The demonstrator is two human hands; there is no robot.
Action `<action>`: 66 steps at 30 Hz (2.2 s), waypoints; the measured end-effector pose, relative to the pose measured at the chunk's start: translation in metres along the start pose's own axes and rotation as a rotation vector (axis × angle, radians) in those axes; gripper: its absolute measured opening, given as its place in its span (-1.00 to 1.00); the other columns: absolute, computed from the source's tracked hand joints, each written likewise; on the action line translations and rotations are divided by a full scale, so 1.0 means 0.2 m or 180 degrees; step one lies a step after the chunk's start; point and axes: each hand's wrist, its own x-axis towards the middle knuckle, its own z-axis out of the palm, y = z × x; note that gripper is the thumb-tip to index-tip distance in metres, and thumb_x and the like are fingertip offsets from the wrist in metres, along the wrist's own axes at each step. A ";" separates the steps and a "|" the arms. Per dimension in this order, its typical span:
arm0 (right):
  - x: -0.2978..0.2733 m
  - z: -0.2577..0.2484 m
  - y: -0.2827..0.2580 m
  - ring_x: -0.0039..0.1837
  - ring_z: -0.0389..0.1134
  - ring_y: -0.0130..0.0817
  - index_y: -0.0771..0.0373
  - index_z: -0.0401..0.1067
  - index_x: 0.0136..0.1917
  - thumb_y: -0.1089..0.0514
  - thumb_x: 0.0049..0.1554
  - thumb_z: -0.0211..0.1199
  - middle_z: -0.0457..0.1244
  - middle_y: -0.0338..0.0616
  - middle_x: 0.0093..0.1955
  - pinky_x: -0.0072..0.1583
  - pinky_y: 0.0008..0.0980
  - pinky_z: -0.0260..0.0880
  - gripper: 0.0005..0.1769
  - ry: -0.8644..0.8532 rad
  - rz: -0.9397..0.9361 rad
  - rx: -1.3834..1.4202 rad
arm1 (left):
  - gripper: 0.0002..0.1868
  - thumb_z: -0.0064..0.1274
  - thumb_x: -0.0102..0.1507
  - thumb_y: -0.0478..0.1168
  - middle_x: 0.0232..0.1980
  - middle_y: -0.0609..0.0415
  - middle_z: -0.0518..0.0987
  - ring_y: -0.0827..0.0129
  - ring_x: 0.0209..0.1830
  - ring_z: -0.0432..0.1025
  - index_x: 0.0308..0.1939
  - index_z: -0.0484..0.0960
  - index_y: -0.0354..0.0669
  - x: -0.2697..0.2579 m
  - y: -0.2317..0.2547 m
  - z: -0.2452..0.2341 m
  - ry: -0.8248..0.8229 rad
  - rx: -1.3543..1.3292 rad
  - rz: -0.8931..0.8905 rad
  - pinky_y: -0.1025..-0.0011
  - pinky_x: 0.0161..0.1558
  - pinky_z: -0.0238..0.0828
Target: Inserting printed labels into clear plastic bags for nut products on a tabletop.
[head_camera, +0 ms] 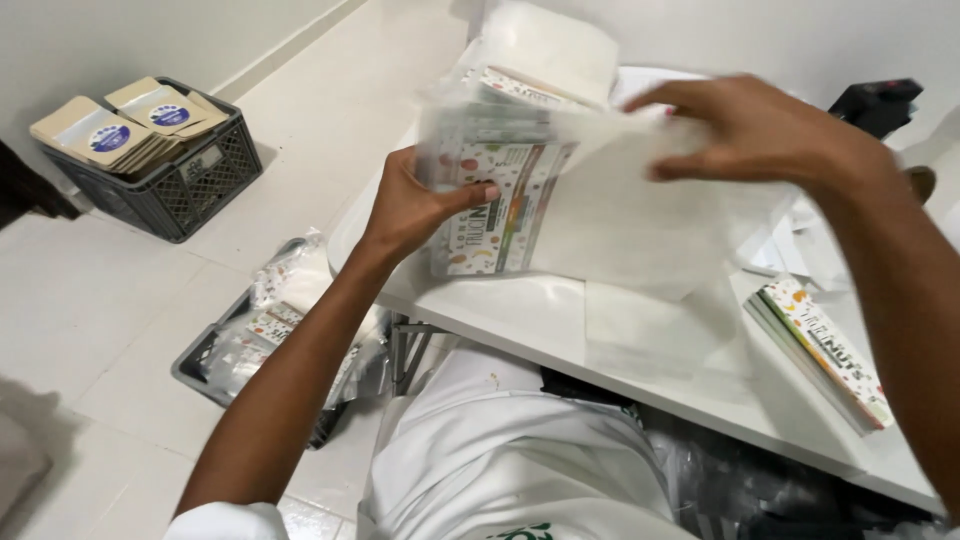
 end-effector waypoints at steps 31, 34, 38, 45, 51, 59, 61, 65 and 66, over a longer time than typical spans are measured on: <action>0.01 0.81 0.65 0.09 0.34 -0.15 0.50 0.36 0.28 0.13 -0.10 0.71 0.29 0.12 0.05 0.12 0.00 0.40 -0.18 0.2529 0.0490 0.3303 | -0.58 0.44 0.12 -0.21 -0.23 -0.32 0.68 0.12 -0.22 0.56 -0.06 0.69 -0.40 0.00 -0.11 -0.03 -0.0328 0.1157 0.0732 0.10 -0.20 0.49; 0.01 0.52 0.65 0.08 0.37 -0.36 0.30 0.37 0.30 0.02 0.04 0.56 0.33 -0.07 0.10 0.11 -0.29 0.46 -0.33 0.2532 0.0222 0.3066 | -0.65 0.40 0.10 -0.15 -0.24 -0.14 0.73 0.27 -0.26 0.62 -0.14 0.72 -0.29 0.10 0.01 0.05 -0.0050 0.0734 0.0333 0.28 -0.25 0.60; 0.01 0.34 0.99 0.20 0.39 -0.60 0.00 0.23 0.39 0.09 0.30 0.40 0.33 -0.27 0.21 0.02 -0.64 0.40 -0.51 0.3616 0.0399 0.2567 | -0.39 0.42 -0.07 0.04 -0.15 -0.04 0.75 0.16 -0.16 0.70 -0.08 0.70 -0.27 0.37 -0.02 0.24 0.0732 -0.0338 0.0281 0.28 -0.16 0.78; -0.33 0.41 0.92 0.13 0.33 -0.53 0.11 0.34 0.31 0.27 0.32 0.34 0.25 -0.29 0.17 0.06 -0.52 0.63 -0.66 0.3522 0.0728 0.2276 | -0.37 0.27 -0.02 -0.12 -0.07 -0.14 0.74 0.09 -0.16 0.68 0.09 0.58 -0.33 1.01 -0.23 0.58 0.1906 -0.1077 -0.0864 0.18 -0.17 0.72; -0.44 0.63 0.99 0.12 0.42 -0.31 0.30 0.33 0.26 0.46 0.36 0.11 0.20 0.03 0.37 0.08 -0.49 0.55 -0.76 0.2986 0.1507 0.2560 | -0.32 0.42 -0.02 -0.11 0.04 -0.25 0.68 -0.16 0.03 0.59 0.09 0.57 -0.38 1.53 -1.01 0.65 0.3241 -0.0485 -0.1760 0.07 0.00 0.59; -0.73 0.76 0.96 0.18 0.41 -0.07 0.18 0.49 0.36 -0.02 0.19 0.29 0.33 -0.05 0.36 0.20 -0.20 0.30 -0.49 0.1403 0.2293 0.1463 | -0.09 0.29 -0.06 0.27 0.06 -0.18 0.67 0.00 -0.10 0.66 0.05 0.62 -0.51 1.26 -0.66 0.60 0.1478 0.0656 -0.1585 0.10 -0.47 0.80; -0.81 0.83 0.95 0.34 0.31 0.00 0.16 0.31 0.48 -0.23 0.11 0.23 0.24 0.00 0.46 0.29 -0.06 0.30 -0.23 0.0615 0.2600 0.0969 | -0.08 0.21 0.04 0.38 0.12 -0.20 0.62 -0.11 0.04 0.55 0.09 0.58 -0.43 0.95 -0.47 0.56 0.0992 0.1665 -0.1461 0.00 -0.23 0.61; -0.92 0.98 0.93 0.15 0.44 0.02 0.12 0.36 0.29 -0.34 0.22 0.04 0.41 0.01 0.16 0.00 -0.06 0.43 -0.40 -0.0748 0.2906 -0.0138 | -0.33 0.05 0.21 0.43 -0.07 -0.10 0.67 -0.16 0.00 0.51 0.01 0.66 -0.05 0.33 -0.43 0.76 -0.0181 0.3204 -0.0172 -0.17 -0.08 0.35; -0.94 1.04 0.94 0.15 0.44 0.02 0.12 0.36 0.29 -0.34 0.22 0.04 0.41 0.01 0.16 0.00 -0.06 0.43 -0.40 -0.0760 0.2946 -0.0132 | -0.33 0.05 0.21 0.43 -0.07 -0.10 0.67 -0.16 0.00 0.51 0.01 0.66 -0.05 0.19 -0.40 0.86 -0.0219 0.3185 -0.0163 -0.17 -0.08 0.35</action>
